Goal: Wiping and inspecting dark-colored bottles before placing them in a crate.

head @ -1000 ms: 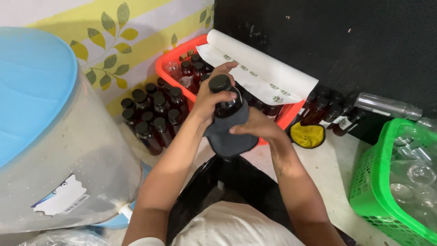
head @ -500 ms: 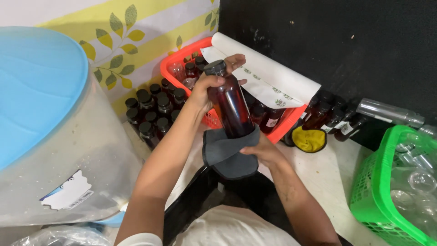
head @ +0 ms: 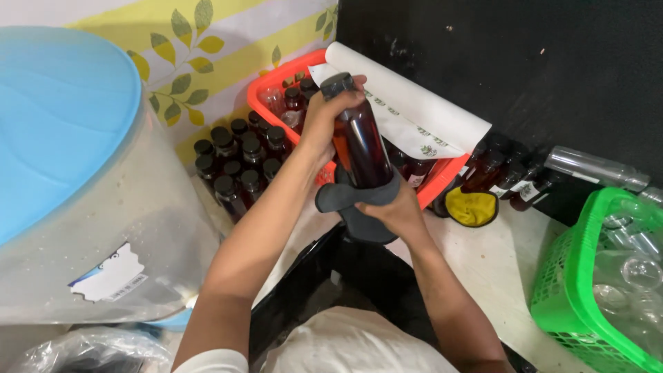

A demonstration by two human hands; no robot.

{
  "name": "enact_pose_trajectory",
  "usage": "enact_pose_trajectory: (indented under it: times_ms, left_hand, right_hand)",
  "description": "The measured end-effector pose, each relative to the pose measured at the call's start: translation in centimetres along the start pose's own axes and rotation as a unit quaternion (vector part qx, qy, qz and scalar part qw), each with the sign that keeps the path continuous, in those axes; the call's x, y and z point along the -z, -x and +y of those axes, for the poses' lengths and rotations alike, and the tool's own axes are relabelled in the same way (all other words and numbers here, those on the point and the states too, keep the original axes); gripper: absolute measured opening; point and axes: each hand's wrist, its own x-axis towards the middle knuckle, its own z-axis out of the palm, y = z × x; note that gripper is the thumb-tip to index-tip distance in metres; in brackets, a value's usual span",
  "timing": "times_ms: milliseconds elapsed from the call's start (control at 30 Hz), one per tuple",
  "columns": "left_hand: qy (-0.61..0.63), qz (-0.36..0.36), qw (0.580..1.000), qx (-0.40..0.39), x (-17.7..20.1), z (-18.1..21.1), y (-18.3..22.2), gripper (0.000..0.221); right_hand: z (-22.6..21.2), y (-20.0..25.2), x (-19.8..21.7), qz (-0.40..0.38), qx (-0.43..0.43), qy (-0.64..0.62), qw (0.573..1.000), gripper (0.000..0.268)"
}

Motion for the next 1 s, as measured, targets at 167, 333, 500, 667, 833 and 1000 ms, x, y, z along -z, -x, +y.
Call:
enact_pose_trajectory:
  times_ms: [167, 333, 500, 667, 833, 1000]
  left_hand:
    - [-0.030, -0.062, 0.998, -0.011, -1.5, 0.5, 1.7, 0.039]
    - [-0.017, -0.102, 0.995, -0.001, -1.2, -1.9, 2.9, 0.049]
    - [-0.022, -0.129, 0.991, 0.002, -1.2, -1.4, 3.4, 0.037]
    - [-0.035, -0.126, 0.991, -0.026, -0.3, -1.3, 2.7, 0.051]
    - [-0.016, -0.113, 0.993, -0.025, 0.4, -1.7, 1.8, 0.030]
    - [0.027, -0.121, 0.991, -0.043, 1.2, -1.9, 1.3, 0.062]
  right_hand:
    - [-5.3, -1.2, 2.5, -0.031, -0.001, 0.030, 0.999, 0.080]
    - [-8.4, -2.5, 3.7, -0.037, -0.014, 0.101, 0.994, 0.086]
    - [-9.9, -3.1, 3.3, -0.064, 0.024, 0.076, 0.995, 0.075]
    - [-5.7, -4.4, 2.6, -0.144, 0.019, -0.053, 0.988, 0.071]
    - [-3.2, -4.1, 2.0, -0.197, -0.014, -0.191, 0.962, 0.067]
    - [5.4, -4.2, 0.7, -0.228, -0.041, -0.227, 0.946, 0.063]
